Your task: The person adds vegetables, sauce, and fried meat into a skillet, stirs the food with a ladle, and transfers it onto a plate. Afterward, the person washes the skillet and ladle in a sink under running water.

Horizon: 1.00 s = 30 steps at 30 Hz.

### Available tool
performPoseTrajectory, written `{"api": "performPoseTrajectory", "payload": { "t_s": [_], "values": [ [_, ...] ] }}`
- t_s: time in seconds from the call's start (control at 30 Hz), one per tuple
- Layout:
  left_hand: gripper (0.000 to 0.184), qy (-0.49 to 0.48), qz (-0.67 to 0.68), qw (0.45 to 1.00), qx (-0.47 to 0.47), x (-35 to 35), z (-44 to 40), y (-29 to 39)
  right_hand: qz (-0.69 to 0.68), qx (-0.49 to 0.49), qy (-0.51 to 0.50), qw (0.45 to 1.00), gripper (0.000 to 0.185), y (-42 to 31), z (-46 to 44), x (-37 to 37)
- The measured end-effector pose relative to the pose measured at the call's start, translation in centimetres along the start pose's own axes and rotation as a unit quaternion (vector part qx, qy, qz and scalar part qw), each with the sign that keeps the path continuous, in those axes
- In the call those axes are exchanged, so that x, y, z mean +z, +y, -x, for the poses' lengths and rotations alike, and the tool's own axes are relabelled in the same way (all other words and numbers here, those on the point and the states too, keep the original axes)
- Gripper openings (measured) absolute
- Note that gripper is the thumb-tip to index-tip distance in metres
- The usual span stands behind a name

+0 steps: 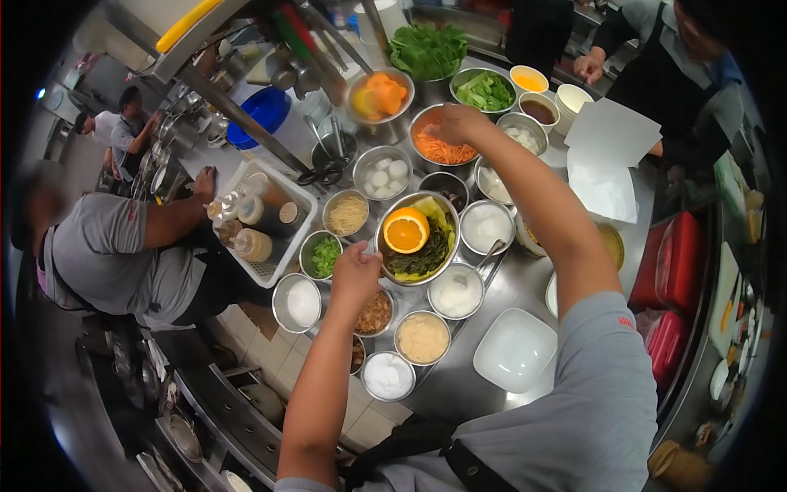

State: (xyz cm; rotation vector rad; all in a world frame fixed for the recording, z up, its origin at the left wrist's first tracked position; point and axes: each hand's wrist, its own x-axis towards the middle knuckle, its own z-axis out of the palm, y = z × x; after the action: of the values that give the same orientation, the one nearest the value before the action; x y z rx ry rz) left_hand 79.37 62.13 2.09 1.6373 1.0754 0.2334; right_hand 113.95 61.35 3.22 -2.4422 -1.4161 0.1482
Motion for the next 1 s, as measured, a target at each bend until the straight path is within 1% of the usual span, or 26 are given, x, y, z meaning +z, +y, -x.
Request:
{"api": "performPoseTrajectory", "payload": {
  "t_s": [0.07, 0.1, 0.13, 0.17, 0.2, 0.23, 0.27, 0.3, 0.33, 0.37, 0.4, 0.43, 0.47, 0.5, 0.57, 0.6, 0.63, 0.67, 0.7, 0.73, 0.77, 0.8, 0.83, 0.9, 0.93, 1.0],
  "values": [
    [0.047, 0.013, 0.009, 1.0, -0.012, -0.6, 1.3, -0.4, 0.104, 0.052, -0.175, 0.978, 0.054, 0.5, -2.4, 3.1],
    [0.047, 0.034, 0.047, 0.998, 0.03, -1.5, 2.5, -1.0, 0.103, 0.051, -0.174, 0.978, 0.054, 0.6, -2.9, 4.2],
    [0.047, 0.057, 0.084, 0.992, 0.072, -2.5, 3.9, -1.6, 0.105, 0.088, -0.175, 0.975, 0.062, 0.6, -3.2, 5.2],
    [0.046, 0.054, 0.095, 0.992, 0.067, -3.7, 5.9, -1.5, 0.107, 0.125, -0.177, 0.97, 0.076, 0.5, -3.2, 6.1],
    [0.045, 0.05, 0.106, 0.991, 0.062, -5.2, 8.0, -1.7, 0.105, 0.12, -0.166, 0.973, 0.07, 0.6, -2.8, 6.2],
    [0.044, 0.054, 0.119, 0.99, 0.044, -6.6, 9.6, -3.1, 0.104, 0.119, -0.168, 0.973, 0.07, 0.9, -2.5, 6.0],
    [0.042, 0.059, 0.133, 0.989, 0.027, -8.1, 11.3, -4.4, 0.08, 0.107, -0.148, 0.98, 0.067, 1.2, -2.1, 5.8],
    [0.041, 0.073, 0.116, 0.99, 0.017, -9.5, 12.9, -5.6, 0.058, 0.094, -0.125, 0.986, 0.064, 1.5, -1.9, 5.4],
    [0.04, 0.087, 0.099, 0.991, 0.004, -10.6, 14.7, -6.6, 0.047, 0.078, -0.056, 0.994, 0.047, 1.6, -1.5, 5.3],
    [0.04, 0.116, 0.082, 0.99, -0.017, -11.4, 16.3, -7.4, 0.048, 0.076, -0.059, 0.994, 0.047, 1.6, -1.6, 4.8],
    [0.039, 0.145, 0.064, 0.987, -0.038, -12.1, 17.8, -8.2, 0.03, 0.06, -0.05, 0.996, 0.037, 1.8, -1.9, 3.9],
    [0.039, 0.146, 0.065, 0.986, -0.041, -13.0, 19.3, -9.3, 0.011, 0.044, -0.042, 0.998, 0.028, 2.0, -2.3, 3.5],
    [0.039, 0.17, 0.083, 0.98, -0.058, -13.8, 20.7, -10.4, 0.01, 0.024, 0.016, 1.0, 0.021, 2.3, -2.7, 4.1],
    [0.038, 0.193, 0.101, 0.973, -0.075, -14.3, 21.8, -11.4, 0.012, 0.021, 0.015, 1.0, 0.021, 2.6, -2.5, 4.6],
    [0.037, 0.21, 0.105, 0.968, -0.084, -15.0, 23.7, -12.9, 0.004, -0.032, 0.036, 0.999, 0.026, 2.9, -2.4, 5.0],
    [0.036, 0.229, 0.111, 0.963, -0.093, -15.1, 24.5, -13.6, -0.024, -0.018, 0.056, 0.998, 0.031, 2.7, -2.2, 4.7],
    [0.036, 0.254, 0.123, 0.955, -0.094, -14.9, 25.2, -13.9, -0.021, -0.065, 0.1, 0.993, 0.033, 3.8, -2.7, 6.2],
    [0.034, 0.246, 0.115, 0.955, -0.115, -14.9, 25.8, -13.8, -0.008, -0.134, 0.119, 0.984, 0.034, 3.3, -1.6, 6.0],
    [0.033, 0.245, 0.11, 0.954, -0.134, -15.1, 26.6, -13.9, -0.008, -0.089, 0.062, 0.994, 0.031, 3.3, -2.6, 6.4],
    [0.031, 0.249, 0.114, 0.953, -0.132, -15.2, 27.4, -14.2, -0.063, -0.057, 0.042, 0.995, 0.028, 2.5, -2.8, 5.1],
    [0.031, 0.284, 0.129, 0.941, -0.127, -15.3, 27.9, -14.4, -0.034, -0.088, 0.07, 0.993, 0.028, 2.0, -2.1, 4.1],
    [0.03, 0.282, 0.104, 0.945, -0.133, -15.3, 28.5, -14.7, -0.021, -0.121, 0.098, 0.988, 0.029, 2.4, -2.2, 4.7],
    [0.03, 0.269, 0.075, 0.95, -0.141, -15.3, 29.2, -15.1, 0.032, -0.077, 0.03, 0.996, 0.031, 2.0, -1.9, 3.8],
    [0.029, 0.285, 0.089, 0.944, -0.143, -15.7, 30.4, -16.3, -0.035, -0.065, 0.043, 0.996, 0.032, 1.5, -1.1, 2.8],
    [0.029, 0.282, 0.099, 0.943, -0.144, -15.9, 31.0, -16.9, -0.035, -0.079, 0.045, 0.995, 0.032, 1.6, -1.4, 3.0],
    [0.028, 0.281, 0.111, 0.942, -0.144, -16.1, 32.3, -17.6, -0.031, -0.061, 0.033, 0.997, 0.032, 1.9, -1.5, 3.5]
  ]
}}
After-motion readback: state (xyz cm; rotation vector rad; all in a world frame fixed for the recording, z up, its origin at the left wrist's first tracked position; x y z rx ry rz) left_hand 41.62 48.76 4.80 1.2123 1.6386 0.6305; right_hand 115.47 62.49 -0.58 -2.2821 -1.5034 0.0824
